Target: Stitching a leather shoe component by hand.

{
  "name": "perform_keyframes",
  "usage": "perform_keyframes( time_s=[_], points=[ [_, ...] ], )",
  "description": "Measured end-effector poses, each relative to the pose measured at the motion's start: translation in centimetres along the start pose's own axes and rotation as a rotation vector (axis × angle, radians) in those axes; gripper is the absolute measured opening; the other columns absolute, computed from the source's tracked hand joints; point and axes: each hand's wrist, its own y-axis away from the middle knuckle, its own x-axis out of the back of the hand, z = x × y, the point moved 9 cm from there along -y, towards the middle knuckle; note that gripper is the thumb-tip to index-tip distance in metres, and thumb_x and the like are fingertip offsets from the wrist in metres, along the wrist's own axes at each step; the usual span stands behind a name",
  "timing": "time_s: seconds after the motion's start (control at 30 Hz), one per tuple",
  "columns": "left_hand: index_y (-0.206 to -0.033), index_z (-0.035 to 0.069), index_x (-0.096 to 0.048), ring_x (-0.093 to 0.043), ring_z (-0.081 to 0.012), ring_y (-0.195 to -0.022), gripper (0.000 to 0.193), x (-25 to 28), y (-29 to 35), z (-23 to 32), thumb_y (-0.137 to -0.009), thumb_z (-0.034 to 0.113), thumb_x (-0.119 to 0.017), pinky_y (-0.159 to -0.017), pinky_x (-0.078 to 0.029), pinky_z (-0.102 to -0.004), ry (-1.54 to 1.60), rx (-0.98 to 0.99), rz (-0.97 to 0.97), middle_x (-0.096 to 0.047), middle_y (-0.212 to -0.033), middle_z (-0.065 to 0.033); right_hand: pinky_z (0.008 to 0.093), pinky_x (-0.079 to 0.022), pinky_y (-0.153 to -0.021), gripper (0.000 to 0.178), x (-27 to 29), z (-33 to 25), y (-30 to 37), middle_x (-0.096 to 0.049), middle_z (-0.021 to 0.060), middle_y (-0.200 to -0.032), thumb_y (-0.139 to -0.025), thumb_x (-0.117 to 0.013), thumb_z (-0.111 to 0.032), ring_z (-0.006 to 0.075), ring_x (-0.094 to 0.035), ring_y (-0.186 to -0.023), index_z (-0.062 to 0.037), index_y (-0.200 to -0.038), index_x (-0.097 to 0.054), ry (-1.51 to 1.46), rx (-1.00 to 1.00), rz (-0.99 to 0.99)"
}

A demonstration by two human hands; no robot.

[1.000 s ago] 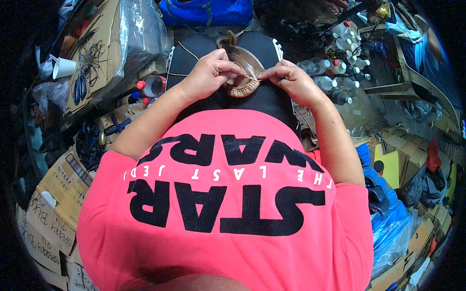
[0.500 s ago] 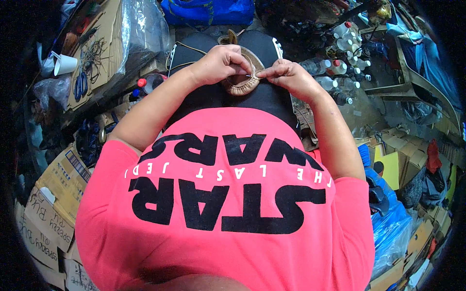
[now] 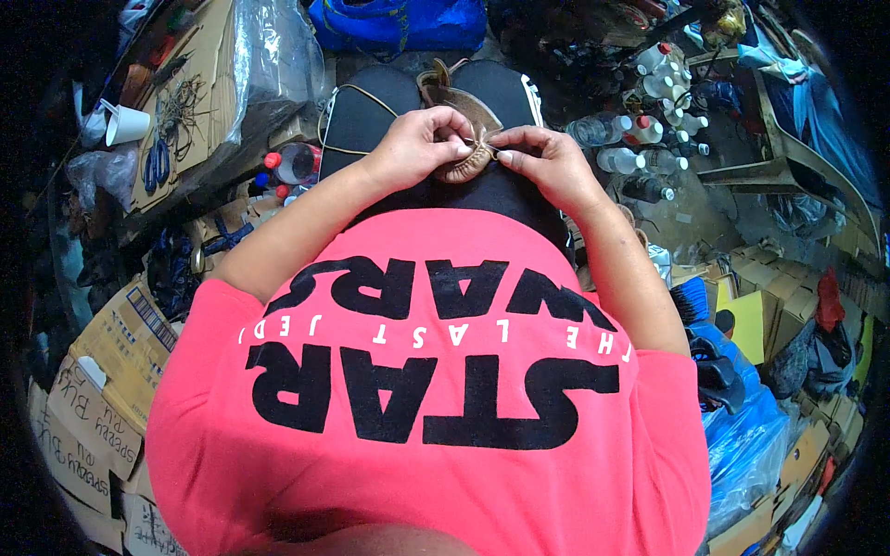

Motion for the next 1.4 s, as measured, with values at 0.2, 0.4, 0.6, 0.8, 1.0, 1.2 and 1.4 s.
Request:
perform_keyframes(
  time_s=[0.2,0.4,0.6,0.8,1.0,1.2,1.4],
  points=[
    [-0.086,0.003,-0.066,-0.064,-0.0181,-0.072,0.012,-1.1,-0.2,4.0,-0.074,0.005,-0.066,-0.068,-0.050,-0.0302,-0.496,-0.168,-0.076,-0.067,-0.078,-0.0082,0.0241,-0.048,-0.072,0.011,0.2,-1.1,-0.9,-0.066,0.0024,-0.084,-0.080,-0.069,-0.009,0.0076,-0.058,-0.077,-0.0015,-0.087,-0.068,0.341,-0.057,-0.046],
    [-0.084,0.006,-0.064,-0.061,-0.0326,-0.077,0.011,-0.7,0.6,6.1,-0.074,0.010,-0.066,-0.070,-0.049,-0.0405,-0.809,-0.482,-0.102,-0.065,-0.078,-0.0097,0.0230,-0.045,-0.070,0.009,1.2,-0.8,-0.5,-0.062,0.0019,-0.076,-0.078,-0.070,-0.007,0.0076,-0.055,-0.074,-0.0005,-0.081,-0.066,0.224,0.053,-0.037],
    [-0.086,0.004,-0.059,-0.059,-0.0328,-0.077,0.011,0.0,1.1,5.1,-0.080,0.012,-0.064,-0.068,-0.047,-0.0395,-0.734,-0.317,-0.127,-0.063,-0.078,-0.0126,0.0237,-0.041,-0.069,0.015,2.4,-1.1,0.7,-0.051,0.0001,-0.085,-0.078,-0.072,-0.016,0.0092,-0.049,-0.077,-0.0045,-0.085,-0.065,0.256,0.181,0.036],
    [-0.090,0.008,-0.061,-0.062,-0.0353,-0.080,0.011,-1.2,0.6,5.0,-0.085,0.016,-0.057,-0.069,-0.048,-0.0431,-0.651,-0.283,-0.150,-0.064,-0.080,-0.0173,0.0220,-0.040,-0.068,0.012,3.6,-0.3,3.5,-0.051,-0.0005,-0.085,-0.077,-0.071,-0.014,0.0081,-0.047,-0.076,-0.0035,-0.080,-0.066,0.284,0.039,0.049],
    [-0.091,0.005,-0.057,-0.060,-0.0375,-0.078,0.010,-2.4,0.5,5.4,-0.087,0.014,-0.053,-0.066,-0.046,-0.0422,-0.889,-0.279,-0.309,-0.062,-0.081,-0.0183,0.0251,-0.039,-0.072,0.013,6.1,-4.7,3.1,-0.051,0.0036,-0.086,-0.074,-0.066,-0.011,0.0120,-0.050,-0.084,-0.0002,-0.071,-0.060,0.308,0.175,0.118],
    [-0.083,0.005,-0.062,-0.061,-0.0342,-0.076,0.028,-1.5,-0.2,5.6,-0.084,0.033,-0.059,-0.071,-0.048,-0.0402,-0.754,-0.263,-0.174,-0.063,-0.077,-0.0163,0.0251,-0.041,-0.077,0.008,4.1,-5.7,2.9,-0.052,0.0028,-0.088,-0.072,-0.066,-0.007,0.0116,-0.051,-0.086,-0.0015,-0.070,-0.061,0.149,0.070,-0.103],
    [-0.077,0.010,-0.065,-0.064,-0.0277,-0.075,0.035,-2.8,-0.4,5.6,-0.076,0.045,-0.065,-0.076,-0.044,-0.0404,-0.883,-0.142,-0.204,-0.065,-0.072,-0.0087,0.0260,-0.042,-0.072,0.008,4.0,-7.0,2.0,-0.052,0.0029,-0.084,-0.074,-0.064,-0.007,0.0129,-0.051,-0.081,-0.0012,-0.073,-0.060,0.280,0.244,-0.063]
  ],
)
